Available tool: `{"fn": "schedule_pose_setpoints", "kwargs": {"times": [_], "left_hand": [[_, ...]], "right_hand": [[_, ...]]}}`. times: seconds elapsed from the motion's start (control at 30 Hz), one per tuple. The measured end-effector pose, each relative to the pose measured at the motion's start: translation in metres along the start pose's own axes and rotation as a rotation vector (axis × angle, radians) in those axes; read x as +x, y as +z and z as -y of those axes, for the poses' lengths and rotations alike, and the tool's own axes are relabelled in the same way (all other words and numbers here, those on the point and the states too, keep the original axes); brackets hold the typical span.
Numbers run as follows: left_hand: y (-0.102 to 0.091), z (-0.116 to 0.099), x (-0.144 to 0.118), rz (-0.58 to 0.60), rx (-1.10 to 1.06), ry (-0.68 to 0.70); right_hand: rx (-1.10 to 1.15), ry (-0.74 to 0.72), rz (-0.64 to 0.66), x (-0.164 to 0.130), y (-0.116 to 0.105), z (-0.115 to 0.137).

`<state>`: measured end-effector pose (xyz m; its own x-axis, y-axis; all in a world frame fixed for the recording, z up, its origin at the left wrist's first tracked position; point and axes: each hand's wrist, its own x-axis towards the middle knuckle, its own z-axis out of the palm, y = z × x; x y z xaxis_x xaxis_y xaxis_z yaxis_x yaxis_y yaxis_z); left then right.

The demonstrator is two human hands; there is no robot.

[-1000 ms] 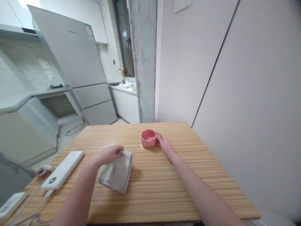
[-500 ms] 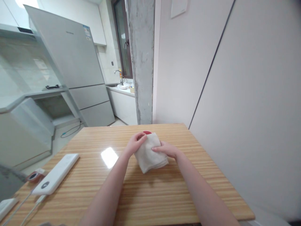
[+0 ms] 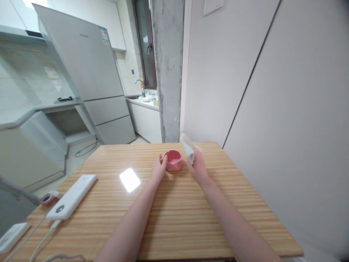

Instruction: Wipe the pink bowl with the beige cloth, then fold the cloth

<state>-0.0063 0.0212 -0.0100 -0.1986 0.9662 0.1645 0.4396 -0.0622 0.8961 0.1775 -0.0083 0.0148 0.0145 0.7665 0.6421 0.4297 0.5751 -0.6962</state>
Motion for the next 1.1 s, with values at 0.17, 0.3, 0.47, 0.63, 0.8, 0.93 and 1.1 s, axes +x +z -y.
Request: {"fn": "schedule_pose_setpoints", "kwargs": {"times": [0.17,0.3,0.47,0.63,0.8,0.93,1.1], "left_hand": [[0.001,-0.005,-0.008,0.095,0.287,0.054],[0.004,-0.003,-0.007,0.094,0.154,0.089],[0.010,-0.004,-0.008,0.111,-0.203,0.232],[0.027,-0.013,-0.021,-0.039,-0.523,0.110],[0.034,-0.014,-0.027,0.001,-0.550,-0.056],[0.014,-0.017,-0.022,-0.065,-0.361,0.069],[-0.004,-0.024,-0.020,0.019,-0.141,0.270]], "right_hand": [[-0.452,-0.110,0.492,-0.013,0.026,0.007],[-0.483,-0.089,0.469,-0.011,0.031,0.008],[-0.404,-0.020,0.429,-0.012,0.029,0.004],[-0.273,0.022,0.306,-0.018,0.035,0.000],[-0.138,-0.042,0.289,-0.017,0.040,0.002],[-0.129,-0.056,0.451,-0.013,0.037,-0.004],[-0.258,-0.066,0.436,-0.010,0.030,-0.006]]}}
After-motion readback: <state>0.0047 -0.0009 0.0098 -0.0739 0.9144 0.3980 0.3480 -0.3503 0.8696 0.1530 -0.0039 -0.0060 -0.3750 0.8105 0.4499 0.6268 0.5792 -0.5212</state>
